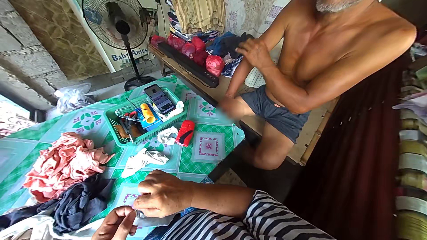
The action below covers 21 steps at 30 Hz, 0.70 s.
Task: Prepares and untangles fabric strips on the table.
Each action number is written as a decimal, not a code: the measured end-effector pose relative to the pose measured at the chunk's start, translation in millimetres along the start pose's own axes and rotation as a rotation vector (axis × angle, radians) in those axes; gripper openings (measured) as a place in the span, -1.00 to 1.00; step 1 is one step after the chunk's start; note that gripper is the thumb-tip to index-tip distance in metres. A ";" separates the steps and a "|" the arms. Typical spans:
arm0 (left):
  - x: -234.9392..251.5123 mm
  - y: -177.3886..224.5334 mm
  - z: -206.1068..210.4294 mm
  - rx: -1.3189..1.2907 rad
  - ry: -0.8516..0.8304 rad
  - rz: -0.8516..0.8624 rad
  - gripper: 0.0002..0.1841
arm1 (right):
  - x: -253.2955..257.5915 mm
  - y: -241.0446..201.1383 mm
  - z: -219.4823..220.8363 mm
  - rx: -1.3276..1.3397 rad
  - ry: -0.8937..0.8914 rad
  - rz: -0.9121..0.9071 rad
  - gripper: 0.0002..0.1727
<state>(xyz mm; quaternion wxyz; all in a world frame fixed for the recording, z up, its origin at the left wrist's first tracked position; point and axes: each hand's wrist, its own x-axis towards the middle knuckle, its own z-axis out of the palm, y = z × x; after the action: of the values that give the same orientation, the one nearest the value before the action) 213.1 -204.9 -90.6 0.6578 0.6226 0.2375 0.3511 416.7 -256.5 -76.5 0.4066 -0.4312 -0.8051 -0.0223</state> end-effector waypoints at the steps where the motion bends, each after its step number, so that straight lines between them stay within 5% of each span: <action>1: -0.5 -0.4 0.5 0.010 0.006 -0.002 -0.81 | 0.0 -0.5 0.1 0.017 -0.005 0.008 -0.83; 8: -2.5 -2.5 0.1 0.022 -0.007 -0.026 -0.78 | 2.9 -2.7 -12.2 0.172 0.003 0.065 -0.81; 21: -4.5 -5.8 -0.7 0.082 -0.075 0.022 -0.76 | -4.4 34.0 -65.3 0.040 0.389 0.210 -0.76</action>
<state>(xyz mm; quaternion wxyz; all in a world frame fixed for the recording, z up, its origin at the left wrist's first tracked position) 210.6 -207.8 -97.0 0.6362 0.6644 0.2203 0.3246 483.7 -263.4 -46.6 0.5627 -0.4923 -0.6625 -0.0467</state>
